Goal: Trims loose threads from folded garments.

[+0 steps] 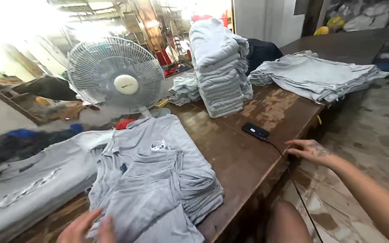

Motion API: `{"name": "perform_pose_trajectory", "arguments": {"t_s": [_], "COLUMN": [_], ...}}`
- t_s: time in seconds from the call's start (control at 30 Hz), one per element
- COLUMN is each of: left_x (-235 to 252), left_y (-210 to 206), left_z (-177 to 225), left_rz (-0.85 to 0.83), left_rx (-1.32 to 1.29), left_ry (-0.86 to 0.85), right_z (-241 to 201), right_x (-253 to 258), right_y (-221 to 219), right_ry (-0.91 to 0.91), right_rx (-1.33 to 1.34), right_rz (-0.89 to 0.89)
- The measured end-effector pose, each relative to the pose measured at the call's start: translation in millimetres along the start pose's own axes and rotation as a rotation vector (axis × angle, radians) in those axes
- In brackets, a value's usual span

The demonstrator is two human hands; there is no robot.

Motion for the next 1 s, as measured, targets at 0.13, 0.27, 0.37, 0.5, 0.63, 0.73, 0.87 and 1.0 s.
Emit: {"name": "perform_pose_trajectory", "arguments": {"t_s": [0.13,0.27,0.37,0.5,0.63,0.73,0.87,1.0], "left_x": [92.2,154.1,145.7,136.2,132.8,129.5,134.5,137.3], "left_y": [-90.7,-215.0,-290.9,-306.0,-297.2,-302.8,-306.1,-312.1], "left_z": [42.5,19.5,-29.5,-70.0,-92.0,-92.7,-85.3,-80.1], "left_rz": [-0.437,-1.027,-1.067,-0.914,-0.666,-0.585,-0.606,-0.747], "left_rx": [-0.001,0.16,0.18,0.034,0.055,0.12,0.194,0.253], "left_ry": [-0.092,0.042,0.116,0.127,0.287,0.297,0.341,0.418], "right_z": [-37.4,-84.6,-99.7,-78.5,-60.2,-78.5,-67.4,-53.7], "right_x": [48.7,137.1,222.0,341.3,425.2,433.3,426.3,408.5], "right_y": [6.4,5.2,13.9,45.7,53.4,40.6,36.0,13.6], "right_ry": [0.09,0.138,0.141,0.036,-0.184,-0.384,-0.397,-0.388], "right_rx": [-0.099,-0.126,-0.172,0.103,0.661,0.848,0.766,0.838], "right_rz": [-0.061,-0.152,-0.119,0.092,0.372,0.345,0.235,0.345]}}
Point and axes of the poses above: each hand's wrist, its own x-axis towards the middle knuckle, its own y-axis out of the back of the hand, z = x × y, the point moved 4 cm from there along x, towards the middle knuckle, and after that the axes turned 4 degrees about -z, right-handed, at the moved point
